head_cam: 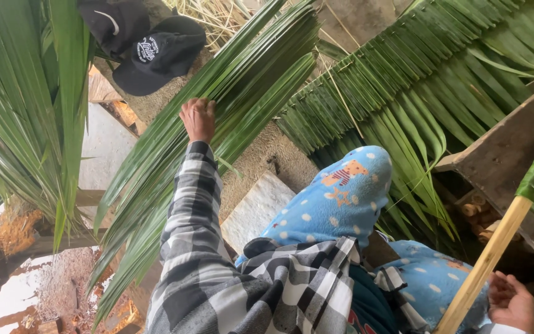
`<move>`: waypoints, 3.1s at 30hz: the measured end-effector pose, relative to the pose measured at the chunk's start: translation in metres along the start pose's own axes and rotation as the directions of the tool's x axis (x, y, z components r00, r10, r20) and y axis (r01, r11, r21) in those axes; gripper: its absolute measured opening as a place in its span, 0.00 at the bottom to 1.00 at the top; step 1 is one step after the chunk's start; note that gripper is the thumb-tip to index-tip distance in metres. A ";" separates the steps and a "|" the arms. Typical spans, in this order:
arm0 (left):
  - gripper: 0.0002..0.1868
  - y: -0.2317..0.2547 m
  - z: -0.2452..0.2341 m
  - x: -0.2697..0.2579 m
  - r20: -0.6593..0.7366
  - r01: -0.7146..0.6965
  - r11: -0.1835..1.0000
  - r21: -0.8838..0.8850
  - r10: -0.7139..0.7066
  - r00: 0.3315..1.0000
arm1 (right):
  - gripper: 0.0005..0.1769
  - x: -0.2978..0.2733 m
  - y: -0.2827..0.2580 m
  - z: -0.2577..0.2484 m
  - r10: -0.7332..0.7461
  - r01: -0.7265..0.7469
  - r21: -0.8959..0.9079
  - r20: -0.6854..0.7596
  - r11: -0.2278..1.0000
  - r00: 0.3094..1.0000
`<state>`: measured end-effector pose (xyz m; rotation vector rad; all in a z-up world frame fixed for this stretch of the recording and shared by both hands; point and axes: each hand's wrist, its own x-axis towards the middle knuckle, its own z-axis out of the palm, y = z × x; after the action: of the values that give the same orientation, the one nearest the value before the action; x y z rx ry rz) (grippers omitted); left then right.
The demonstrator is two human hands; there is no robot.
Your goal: Weaving palm leaves onto a wooden frame to create a thatched panel
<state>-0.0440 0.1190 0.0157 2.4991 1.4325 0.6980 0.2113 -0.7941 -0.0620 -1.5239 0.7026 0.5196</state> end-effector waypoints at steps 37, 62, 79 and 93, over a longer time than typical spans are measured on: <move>0.10 -0.026 -0.022 0.014 -0.119 -0.153 0.985 0.084 0.162 0.979 | 0.11 0.013 0.003 -0.007 0.046 -0.046 0.034 -0.009 0.998 0.999; 0.26 0.004 -0.054 -0.095 0.504 -0.176 0.983 -0.048 0.175 0.846 | 0.13 0.011 0.001 -0.006 0.036 -0.041 0.068 0.075 0.997 0.997; 0.37 0.009 -0.058 -0.080 0.603 0.012 0.997 -0.072 0.034 0.797 | 0.11 -0.017 -0.010 0.010 0.022 -0.022 0.024 0.027 0.999 0.999; 0.25 0.003 -0.057 -0.081 0.510 -0.132 0.989 -0.063 0.146 0.848 | 0.12 -0.020 -0.011 0.011 0.027 -0.029 0.059 0.040 0.998 0.999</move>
<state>-0.1034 0.0445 0.0413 2.5153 1.0455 0.0405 0.2058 -0.7808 -0.0413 -1.4470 0.7040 0.5437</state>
